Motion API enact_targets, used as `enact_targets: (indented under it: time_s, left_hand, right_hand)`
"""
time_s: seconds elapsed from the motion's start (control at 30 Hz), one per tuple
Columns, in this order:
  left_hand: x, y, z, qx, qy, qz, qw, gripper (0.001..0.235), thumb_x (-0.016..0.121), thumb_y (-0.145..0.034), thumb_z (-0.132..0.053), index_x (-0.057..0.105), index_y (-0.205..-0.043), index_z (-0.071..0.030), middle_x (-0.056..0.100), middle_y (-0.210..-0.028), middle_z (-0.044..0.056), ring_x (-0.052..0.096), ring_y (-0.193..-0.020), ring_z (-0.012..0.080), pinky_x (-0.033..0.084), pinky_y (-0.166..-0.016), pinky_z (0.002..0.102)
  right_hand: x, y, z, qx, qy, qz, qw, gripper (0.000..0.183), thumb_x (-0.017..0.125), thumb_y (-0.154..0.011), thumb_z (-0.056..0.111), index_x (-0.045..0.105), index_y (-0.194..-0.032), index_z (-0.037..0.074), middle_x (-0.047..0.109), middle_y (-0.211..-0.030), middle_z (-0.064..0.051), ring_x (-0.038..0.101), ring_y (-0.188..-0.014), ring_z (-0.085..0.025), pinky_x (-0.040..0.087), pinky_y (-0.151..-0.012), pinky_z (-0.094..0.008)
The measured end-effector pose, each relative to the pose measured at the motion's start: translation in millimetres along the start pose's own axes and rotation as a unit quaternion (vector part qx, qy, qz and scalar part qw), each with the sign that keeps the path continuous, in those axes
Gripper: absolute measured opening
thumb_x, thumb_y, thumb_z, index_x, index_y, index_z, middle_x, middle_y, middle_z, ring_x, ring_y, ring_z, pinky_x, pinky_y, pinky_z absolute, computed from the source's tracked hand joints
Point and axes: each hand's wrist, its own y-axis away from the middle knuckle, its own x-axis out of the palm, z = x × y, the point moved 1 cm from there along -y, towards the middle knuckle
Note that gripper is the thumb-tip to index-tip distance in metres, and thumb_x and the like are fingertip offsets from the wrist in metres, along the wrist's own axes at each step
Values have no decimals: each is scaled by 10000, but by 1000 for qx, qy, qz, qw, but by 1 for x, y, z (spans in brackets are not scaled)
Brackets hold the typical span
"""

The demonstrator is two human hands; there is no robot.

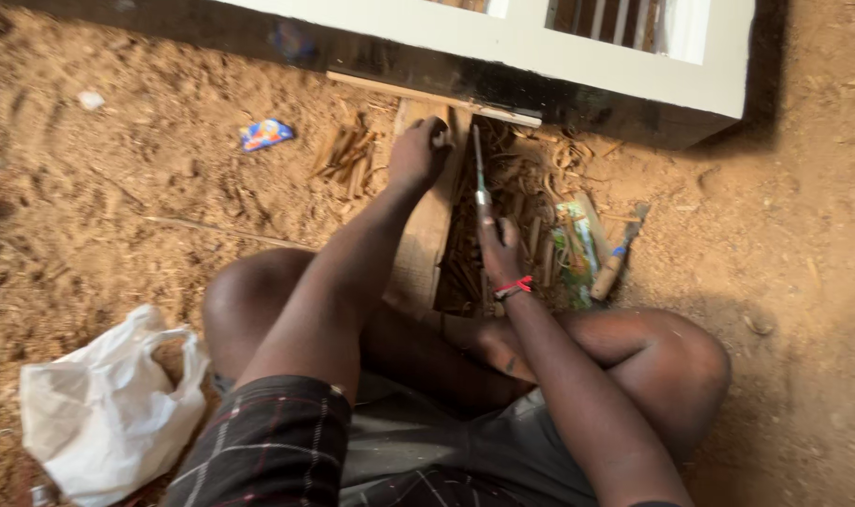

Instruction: The person sits on the ground and uses a chisel to carve a piece of wood placed on a wooden block. They repeatedly strike the chisel with a mallet to shape the wood, creating wood shavings that accumulate on the ground.

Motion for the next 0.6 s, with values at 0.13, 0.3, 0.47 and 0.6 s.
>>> enact_targets:
  time_s: [0.13,0.3,0.47,0.6]
  left_hand:
    - [8,3,3,39,-52,43,997,137,757,-889,-236,757,-946,-111,737,-988,134,706,-886,338,573,-802,445]
    - [10,-1,12,3,-160,129,979,211,624,-1023,-251,777,-937,-134,735,-982,102,696,-894,315,568,-815,445]
    - [18,8,14,71,-167,72,981,164,631,-923,-172,780,-984,-139,726,-1029,105,658,-993,345,546,-848,456]
    - [21,11,19,75,-168,67,981,196,640,-881,-136,764,-1033,-133,708,-1066,131,637,-1055,367,536,-904,455]
  right_hand:
    - [5,1,-10,-14,-84,38,996,472,568,-1092,451,658,-1180,-3,622,-938,-64,563,-863,-161,504,-759,-336]
    - [-12,11,37,69,-261,157,950,361,526,-1039,469,544,-995,111,675,-845,-34,651,-686,-133,543,-592,-295]
    - [-21,17,66,78,-270,161,946,383,585,-1019,487,527,-1002,108,680,-840,-40,667,-685,-137,539,-570,-291]
    - [-24,18,64,55,-259,148,953,439,566,-1032,539,531,-1023,101,634,-796,-35,598,-614,-138,480,-518,-283]
